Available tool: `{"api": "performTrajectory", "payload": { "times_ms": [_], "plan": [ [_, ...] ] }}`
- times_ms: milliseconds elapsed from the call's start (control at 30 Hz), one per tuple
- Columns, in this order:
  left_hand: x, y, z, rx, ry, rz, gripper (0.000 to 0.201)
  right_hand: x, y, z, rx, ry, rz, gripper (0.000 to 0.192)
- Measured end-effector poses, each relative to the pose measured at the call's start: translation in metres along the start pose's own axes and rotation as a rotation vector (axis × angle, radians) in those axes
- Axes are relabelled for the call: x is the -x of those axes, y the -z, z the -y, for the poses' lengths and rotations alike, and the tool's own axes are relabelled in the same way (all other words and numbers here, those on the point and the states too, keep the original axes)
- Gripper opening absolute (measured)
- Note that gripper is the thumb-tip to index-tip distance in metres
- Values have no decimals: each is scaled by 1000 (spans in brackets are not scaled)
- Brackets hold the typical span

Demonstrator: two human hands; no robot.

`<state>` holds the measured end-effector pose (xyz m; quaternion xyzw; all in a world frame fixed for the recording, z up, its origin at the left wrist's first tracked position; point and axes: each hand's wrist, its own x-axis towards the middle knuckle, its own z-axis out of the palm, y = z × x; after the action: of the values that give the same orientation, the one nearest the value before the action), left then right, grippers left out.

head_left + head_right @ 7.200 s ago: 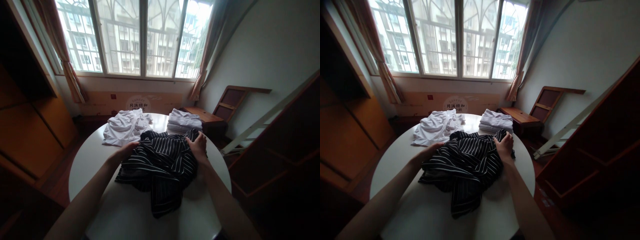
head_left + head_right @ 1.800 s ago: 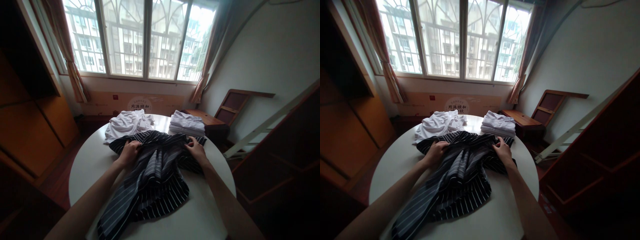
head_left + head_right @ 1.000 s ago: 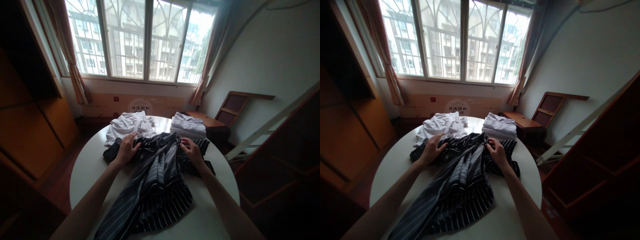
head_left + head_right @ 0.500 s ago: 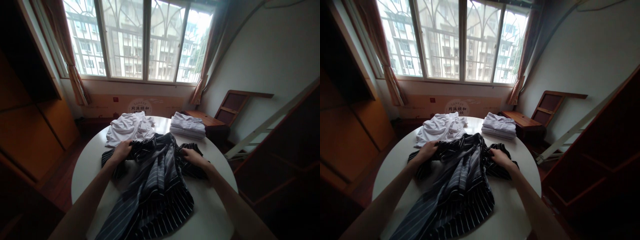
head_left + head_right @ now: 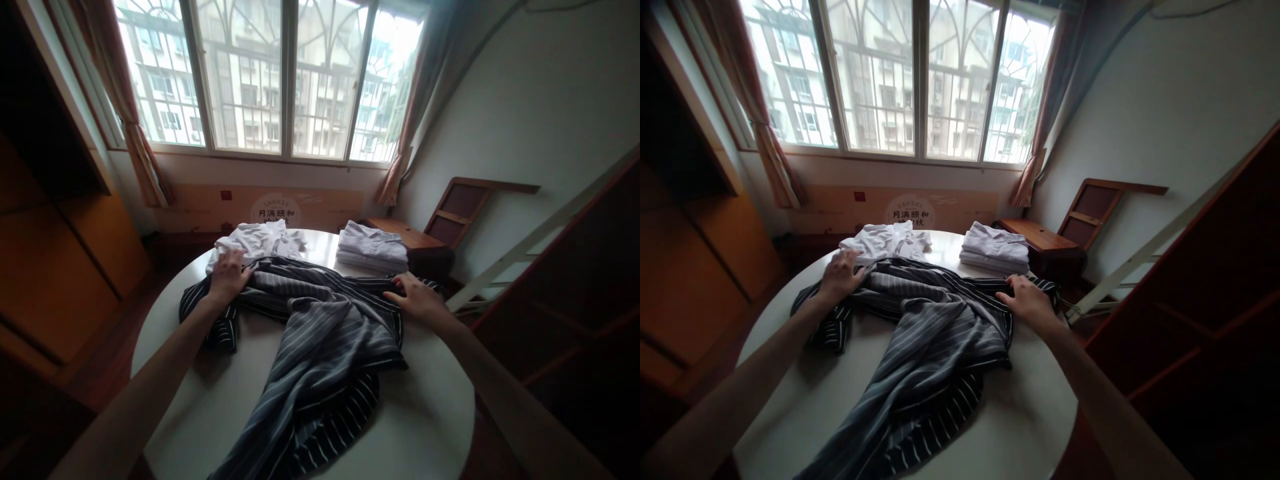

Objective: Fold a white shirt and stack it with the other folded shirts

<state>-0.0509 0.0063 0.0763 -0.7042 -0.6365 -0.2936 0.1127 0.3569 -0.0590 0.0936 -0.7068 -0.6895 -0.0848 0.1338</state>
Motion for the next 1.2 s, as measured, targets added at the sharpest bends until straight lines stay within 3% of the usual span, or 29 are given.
{"api": "performTrajectory", "payload": {
  "times_ms": [67,167,267,367,467,633,667,767,833,933,967,1000,1067,1133,1200],
  "plan": [
    [5,-5,-7,8,-63,125,43,11,-8,18,-47,1,140,37],
    [13,-9,-13,-58,-36,328,51,23,-19,34,-21,7,262,37],
    [20,-9,-13,-104,41,459,31,24,-26,35,-9,18,327,20],
    [19,-7,-11,-64,104,460,18,14,-26,27,-52,24,374,10],
    [12,-5,-16,47,121,394,20,-1,-17,24,-148,24,338,20],
    [6,5,-44,481,-36,239,17,-11,6,49,-472,76,43,26],
    [7,9,-51,597,-90,278,16,-9,11,57,-584,139,26,27],
    [14,20,-65,821,-235,585,21,2,22,79,-853,414,222,32],
    [18,24,-66,745,-249,619,28,5,24,84,-845,430,237,33],
    [21,23,-59,410,-109,365,33,3,18,78,-673,234,65,30],
    [21,21,-56,300,-47,331,35,1,14,74,-608,171,50,30],
    [22,20,-54,213,10,346,39,0,10,71,-545,118,78,31],
    [26,16,-52,115,73,484,50,-2,0,68,-437,47,214,37],
    [32,11,-53,109,66,624,56,0,-10,70,-397,37,342,45],
    [38,5,-57,172,24,663,52,3,-19,75,-439,80,375,45]
  ]
}}
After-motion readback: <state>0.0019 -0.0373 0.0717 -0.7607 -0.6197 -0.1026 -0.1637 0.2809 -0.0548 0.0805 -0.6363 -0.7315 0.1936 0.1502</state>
